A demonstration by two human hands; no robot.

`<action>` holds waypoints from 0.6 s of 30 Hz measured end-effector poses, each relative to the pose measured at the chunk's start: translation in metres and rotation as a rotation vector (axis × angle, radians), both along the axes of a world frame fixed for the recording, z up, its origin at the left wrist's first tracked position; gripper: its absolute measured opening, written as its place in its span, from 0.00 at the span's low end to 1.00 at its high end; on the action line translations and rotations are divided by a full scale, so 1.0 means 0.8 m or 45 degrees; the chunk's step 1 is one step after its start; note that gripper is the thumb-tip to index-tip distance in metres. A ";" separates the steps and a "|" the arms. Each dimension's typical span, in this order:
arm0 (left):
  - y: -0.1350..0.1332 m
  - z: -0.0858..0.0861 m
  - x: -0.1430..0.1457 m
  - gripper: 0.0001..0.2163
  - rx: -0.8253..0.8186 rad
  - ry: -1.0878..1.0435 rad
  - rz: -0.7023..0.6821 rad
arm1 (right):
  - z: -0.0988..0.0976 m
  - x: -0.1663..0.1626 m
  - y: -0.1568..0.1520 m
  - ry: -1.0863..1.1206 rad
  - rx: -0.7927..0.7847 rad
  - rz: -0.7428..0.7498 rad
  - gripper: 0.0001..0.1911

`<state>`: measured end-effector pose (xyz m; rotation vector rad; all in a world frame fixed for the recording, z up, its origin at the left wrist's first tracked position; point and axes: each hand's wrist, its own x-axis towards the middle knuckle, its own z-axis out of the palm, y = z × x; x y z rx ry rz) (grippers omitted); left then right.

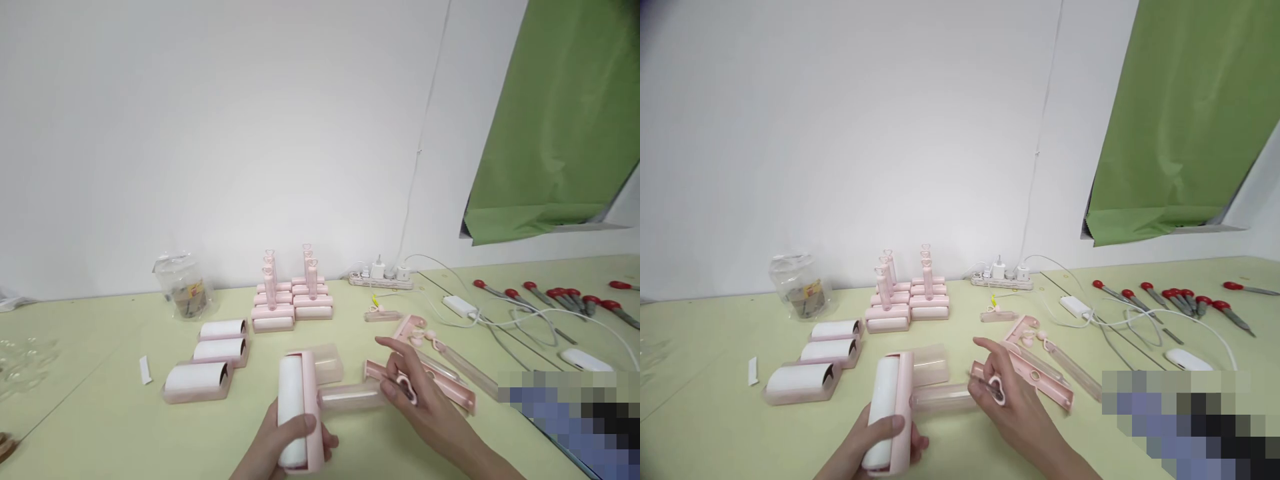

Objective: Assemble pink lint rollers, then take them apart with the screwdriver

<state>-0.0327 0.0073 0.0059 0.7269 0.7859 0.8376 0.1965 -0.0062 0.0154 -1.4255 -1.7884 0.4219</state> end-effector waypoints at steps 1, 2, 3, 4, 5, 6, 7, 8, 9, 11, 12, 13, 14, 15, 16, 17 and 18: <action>0.000 -0.001 -0.001 0.18 -0.061 0.014 -0.026 | 0.000 0.001 0.000 -0.113 0.089 0.042 0.15; 0.000 -0.003 -0.003 0.18 -0.118 0.032 -0.049 | 0.000 0.002 0.000 -0.233 0.189 0.107 0.13; 0.002 -0.005 -0.005 0.18 -0.157 0.052 -0.071 | 0.001 0.003 -0.001 -0.350 0.288 0.172 0.14; 0.004 -0.007 -0.008 0.18 -0.167 0.079 -0.095 | 0.002 0.003 -0.002 -0.450 0.366 0.229 0.18; 0.006 -0.009 -0.012 0.18 -0.158 0.106 -0.119 | 0.003 0.004 -0.003 -0.528 0.419 0.271 0.21; 0.009 -0.011 -0.017 0.18 -0.143 0.136 -0.141 | 0.005 0.004 -0.006 -0.584 0.449 0.292 0.23; 0.012 -0.012 -0.023 0.19 -0.123 0.173 -0.162 | 0.007 0.004 -0.008 -0.627 0.447 0.316 0.24; 0.015 -0.013 -0.028 0.21 -0.101 0.211 -0.181 | 0.010 0.005 -0.011 -0.656 0.420 0.353 0.24; 0.016 -0.014 -0.034 0.23 -0.078 0.248 -0.203 | 0.012 0.007 -0.012 -0.664 0.373 0.397 0.24; 0.019 -0.012 -0.042 0.26 -0.047 0.297 -0.244 | 0.018 0.014 -0.011 -0.573 0.236 0.451 0.26; 0.019 -0.011 -0.044 0.25 -0.041 0.298 -0.261 | 0.020 0.019 -0.008 -0.493 0.153 0.435 0.26; 0.020 -0.010 -0.045 0.23 -0.036 0.279 -0.271 | 0.021 0.024 -0.003 -0.409 0.076 0.381 0.26; 0.020 -0.008 -0.044 0.21 -0.023 0.245 -0.271 | 0.022 0.030 0.003 -0.333 0.010 0.290 0.25; 0.021 -0.007 -0.042 0.19 -0.003 0.197 -0.257 | 0.022 0.034 0.010 -0.274 -0.046 0.193 0.24; 0.021 -0.007 -0.039 0.18 0.025 0.142 -0.230 | 0.020 0.038 0.015 -0.230 -0.087 0.112 0.24; 0.021 -0.007 -0.036 0.18 0.052 0.085 -0.196 | 0.018 0.039 0.019 -0.196 -0.119 0.059 0.23; 0.021 -0.007 -0.033 0.18 0.077 0.027 -0.164 | 0.015 0.038 0.022 -0.164 -0.143 0.038 0.23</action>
